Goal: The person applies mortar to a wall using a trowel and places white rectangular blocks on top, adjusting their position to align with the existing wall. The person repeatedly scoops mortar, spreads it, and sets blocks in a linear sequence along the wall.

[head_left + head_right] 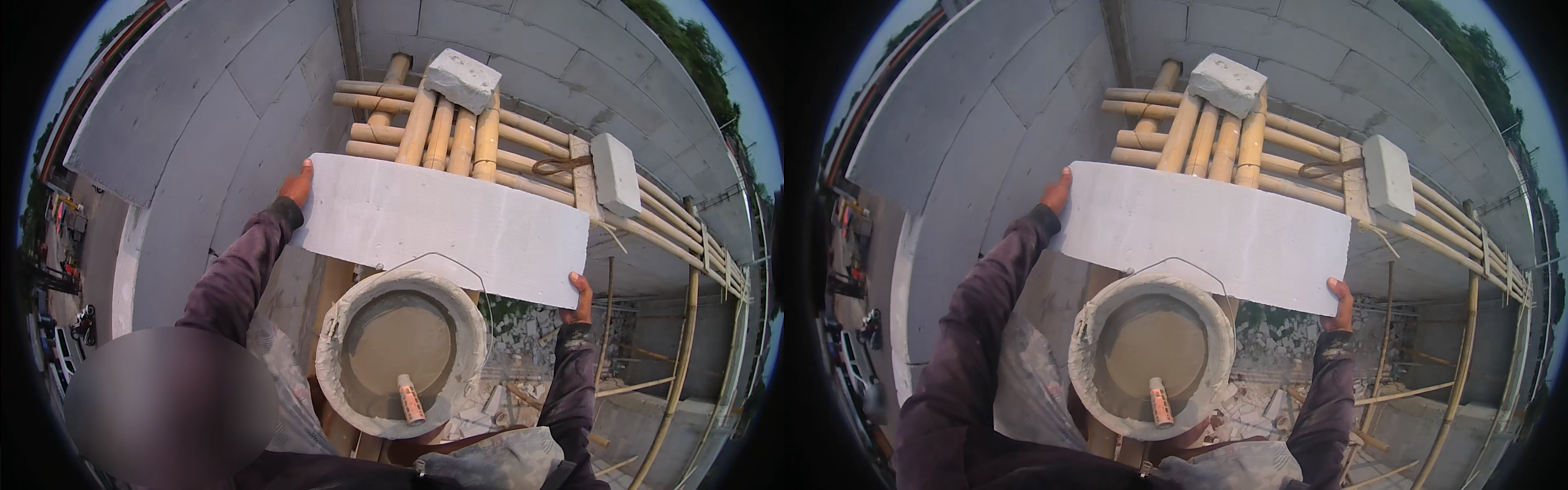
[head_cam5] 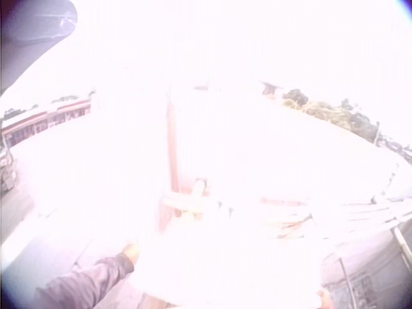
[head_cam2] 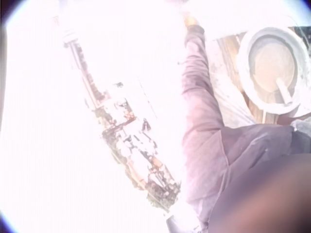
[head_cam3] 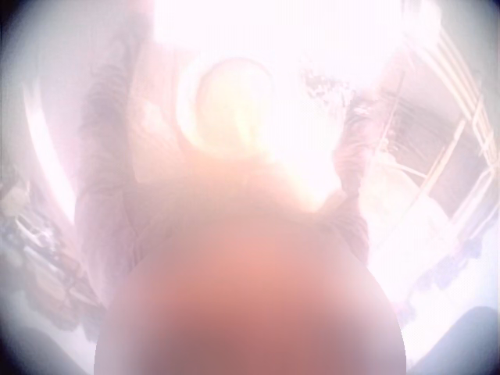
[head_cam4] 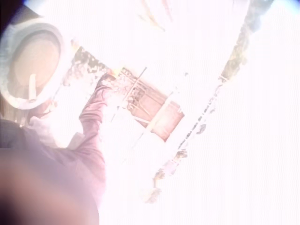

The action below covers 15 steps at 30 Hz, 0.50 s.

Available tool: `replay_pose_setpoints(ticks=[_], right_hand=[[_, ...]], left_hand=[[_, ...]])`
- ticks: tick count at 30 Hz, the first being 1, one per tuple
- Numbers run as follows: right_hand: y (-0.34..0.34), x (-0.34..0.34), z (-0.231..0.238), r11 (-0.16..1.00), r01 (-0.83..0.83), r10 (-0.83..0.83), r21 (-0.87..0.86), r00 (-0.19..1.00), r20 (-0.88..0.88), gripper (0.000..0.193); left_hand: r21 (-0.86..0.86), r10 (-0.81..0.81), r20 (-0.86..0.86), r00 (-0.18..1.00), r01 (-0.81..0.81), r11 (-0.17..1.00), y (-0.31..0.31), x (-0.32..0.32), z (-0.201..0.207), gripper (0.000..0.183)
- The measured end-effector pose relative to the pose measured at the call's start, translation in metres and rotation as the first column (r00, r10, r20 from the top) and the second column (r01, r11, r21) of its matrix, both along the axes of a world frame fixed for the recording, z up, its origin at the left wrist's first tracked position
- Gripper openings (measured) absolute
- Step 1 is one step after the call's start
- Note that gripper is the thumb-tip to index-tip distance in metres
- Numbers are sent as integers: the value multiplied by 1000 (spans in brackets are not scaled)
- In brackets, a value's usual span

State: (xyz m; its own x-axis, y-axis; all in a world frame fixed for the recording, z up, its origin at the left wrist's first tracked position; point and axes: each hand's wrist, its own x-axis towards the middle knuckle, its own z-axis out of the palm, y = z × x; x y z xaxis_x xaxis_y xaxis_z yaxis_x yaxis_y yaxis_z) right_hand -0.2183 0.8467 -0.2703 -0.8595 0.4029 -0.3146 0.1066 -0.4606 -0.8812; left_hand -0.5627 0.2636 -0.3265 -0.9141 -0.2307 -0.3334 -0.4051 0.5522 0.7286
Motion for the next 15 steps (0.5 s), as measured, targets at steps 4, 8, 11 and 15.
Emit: replay_pose_setpoints(ticks=[4, 8, 11, 15], right_hand=[[8, 24, -48, 989, 38, -39, -143, 999, -7, 62], [4, 33, -72, 988, 69, -60, -138, 996, 72, 62], [-6, 34, -72, 987, 42, -36, -155, 999, 38, 68], [-15, 37, -56, 990, 53, -50, -132, 998, 27, 71]], left_hand=[[-45, -112, 33, 993, 114, 992, 12, -4, -5, 102], [-113, -131, 15, 991, 132, 985, 24, -2, -2, 103], [-151, -152, 34, 988, 155, 976, 24, -3, 5, 102], [-75, -225, 95, 970, 233, 970, 6, -18, 7, 99]])
